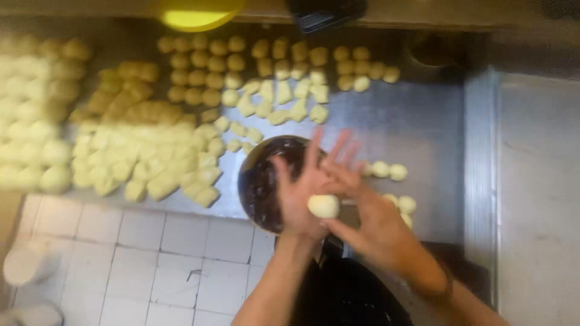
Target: Fill small pieces of bread dough with chocolate paste and roll them into balls.
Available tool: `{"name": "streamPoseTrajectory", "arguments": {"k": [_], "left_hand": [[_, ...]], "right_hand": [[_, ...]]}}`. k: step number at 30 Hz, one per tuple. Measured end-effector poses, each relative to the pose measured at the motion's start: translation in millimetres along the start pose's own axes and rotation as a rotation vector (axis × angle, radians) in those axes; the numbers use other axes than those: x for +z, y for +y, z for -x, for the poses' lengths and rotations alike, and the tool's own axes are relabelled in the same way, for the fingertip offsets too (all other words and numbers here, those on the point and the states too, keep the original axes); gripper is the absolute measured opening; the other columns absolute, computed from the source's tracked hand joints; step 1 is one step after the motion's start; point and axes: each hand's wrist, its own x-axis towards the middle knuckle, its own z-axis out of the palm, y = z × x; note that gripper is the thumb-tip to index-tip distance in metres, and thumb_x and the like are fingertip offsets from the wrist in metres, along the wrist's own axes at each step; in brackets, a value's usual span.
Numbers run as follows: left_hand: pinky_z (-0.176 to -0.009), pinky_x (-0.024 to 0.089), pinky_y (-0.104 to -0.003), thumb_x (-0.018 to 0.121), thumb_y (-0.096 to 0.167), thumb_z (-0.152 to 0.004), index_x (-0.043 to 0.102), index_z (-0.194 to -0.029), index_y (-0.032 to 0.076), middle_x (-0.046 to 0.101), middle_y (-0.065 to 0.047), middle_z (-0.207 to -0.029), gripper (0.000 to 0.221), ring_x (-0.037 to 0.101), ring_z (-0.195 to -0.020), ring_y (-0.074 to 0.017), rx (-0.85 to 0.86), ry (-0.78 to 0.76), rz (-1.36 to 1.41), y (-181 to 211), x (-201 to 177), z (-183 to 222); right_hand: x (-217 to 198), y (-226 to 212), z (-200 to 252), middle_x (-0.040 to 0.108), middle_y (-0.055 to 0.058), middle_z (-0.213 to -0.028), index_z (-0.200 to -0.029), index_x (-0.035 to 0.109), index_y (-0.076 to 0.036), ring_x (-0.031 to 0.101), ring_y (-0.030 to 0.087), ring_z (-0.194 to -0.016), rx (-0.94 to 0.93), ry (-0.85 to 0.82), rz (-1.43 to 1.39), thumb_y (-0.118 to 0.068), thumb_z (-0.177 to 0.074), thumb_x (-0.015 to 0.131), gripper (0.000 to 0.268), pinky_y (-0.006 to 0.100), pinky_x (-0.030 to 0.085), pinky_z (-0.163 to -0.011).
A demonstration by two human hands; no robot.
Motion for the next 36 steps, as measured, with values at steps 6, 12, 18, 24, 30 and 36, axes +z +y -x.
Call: {"name": "streamPoseTrajectory", "arguments": {"k": [6,12,18,24,30,36], "left_hand": [[-0.131,0.020,-0.058,0.032,0.081,-0.092,0.013,-0.171,0.020,0.021,-0.021,-0.167,0.102,0.031,-0.155,-0.0379,0.235,0.220,-0.349,79.9,3.9,25.2],[-0.135,0.011,-0.056,0.026,0.085,-0.098,0.009,-0.177,0.020,0.014,-0.026,-0.180,0.104,0.021,-0.165,-0.0473,0.306,-0.113,0.140,123.4,-23.3,66.1],[-0.138,0.009,-0.061,0.030,0.087,-0.098,0.009,-0.176,0.017,0.014,-0.027,-0.180,0.107,0.018,-0.165,-0.0483,0.322,-0.067,0.191,131.3,-46.8,78.8],[-0.136,0.009,-0.063,0.030,0.087,-0.098,0.013,-0.175,0.014,0.015,-0.030,-0.177,0.108,0.016,-0.163,-0.0510,0.348,-0.064,0.228,141.1,-57.4,80.5],[-0.135,0.009,-0.061,0.031,0.088,-0.097,0.013,-0.175,0.012,0.016,-0.030,-0.176,0.110,0.016,-0.162,-0.0507,0.352,-0.093,0.242,155.4,-61.3,82.1],[-0.134,0.010,-0.062,0.033,0.084,-0.100,0.013,-0.176,0.011,0.020,-0.033,-0.173,0.107,0.018,-0.160,-0.0519,0.364,-0.041,0.233,169.1,-75.0,92.8]], "right_hand": [[-59.3,73.1,-35.5,0.066,0.014,-0.128,-0.160,0.022,-0.025,0.073,0.027,-0.111,0.725,0.263,-0.461,-0.006,-0.077,0.074,0.100,0.045,0.062,-0.083],[-16.0,200.4,-30.1,0.069,0.013,-0.130,-0.159,0.025,-0.022,0.070,0.026,-0.117,0.733,0.153,-0.111,-0.007,-0.080,0.080,0.098,0.041,0.057,-0.095],[-6.1,217.4,-24.3,0.065,0.008,-0.139,-0.161,0.018,-0.028,0.065,0.028,-0.123,0.833,-0.130,-0.151,-0.015,-0.095,0.066,0.083,0.044,0.051,-0.108],[-6.9,244.2,-15.2,0.068,0.007,-0.138,-0.162,0.019,-0.024,0.060,0.025,-0.131,0.646,-0.192,-0.052,-0.003,-0.092,0.056,0.082,0.044,0.046,-0.112],[-15.7,234.8,-51.2,0.061,0.010,-0.136,-0.156,0.028,-0.017,0.063,0.026,-0.121,0.645,-0.193,0.128,-0.013,-0.090,0.068,0.077,0.040,0.054,-0.100],[-5.2,250.9,-102.6,0.070,0.008,-0.125,-0.136,0.055,-0.009,0.072,0.024,-0.105,0.627,0.298,0.165,-0.014,-0.090,0.070,0.049,0.038,0.060,-0.091]]}}
